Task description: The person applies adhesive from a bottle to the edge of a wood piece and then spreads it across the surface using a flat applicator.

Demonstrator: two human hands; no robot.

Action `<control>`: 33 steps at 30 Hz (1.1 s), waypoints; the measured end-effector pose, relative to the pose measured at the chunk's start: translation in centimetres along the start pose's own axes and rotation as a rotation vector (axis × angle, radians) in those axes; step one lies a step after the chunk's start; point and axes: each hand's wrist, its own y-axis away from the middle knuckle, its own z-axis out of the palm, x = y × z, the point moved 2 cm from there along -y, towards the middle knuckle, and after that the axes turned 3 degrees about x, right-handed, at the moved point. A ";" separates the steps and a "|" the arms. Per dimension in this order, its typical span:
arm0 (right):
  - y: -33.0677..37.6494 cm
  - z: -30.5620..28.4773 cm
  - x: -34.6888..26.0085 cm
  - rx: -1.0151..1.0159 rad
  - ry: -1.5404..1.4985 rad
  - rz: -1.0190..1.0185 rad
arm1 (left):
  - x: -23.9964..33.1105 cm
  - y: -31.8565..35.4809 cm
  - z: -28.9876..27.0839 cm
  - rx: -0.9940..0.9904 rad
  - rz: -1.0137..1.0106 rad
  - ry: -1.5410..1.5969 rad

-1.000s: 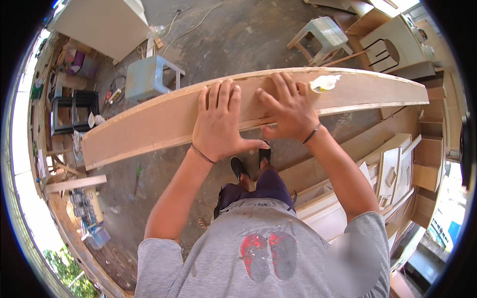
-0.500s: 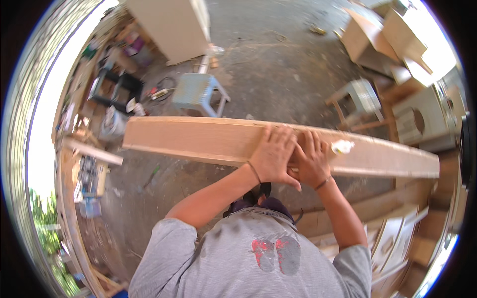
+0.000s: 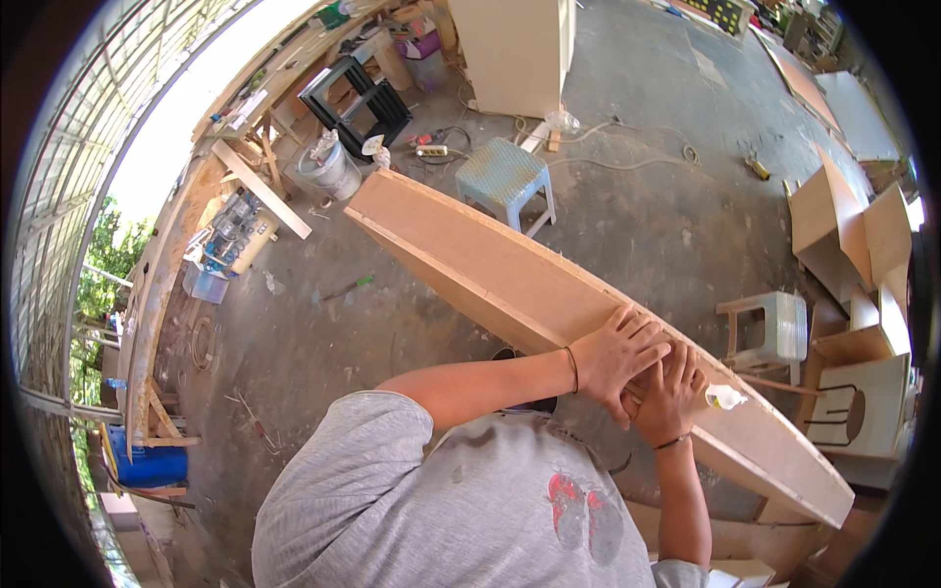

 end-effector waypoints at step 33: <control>0.2 0.0 0.4 0.017 0.044 0.021 | 0.0 -0.8 -0.2 0.008 -0.004 0.021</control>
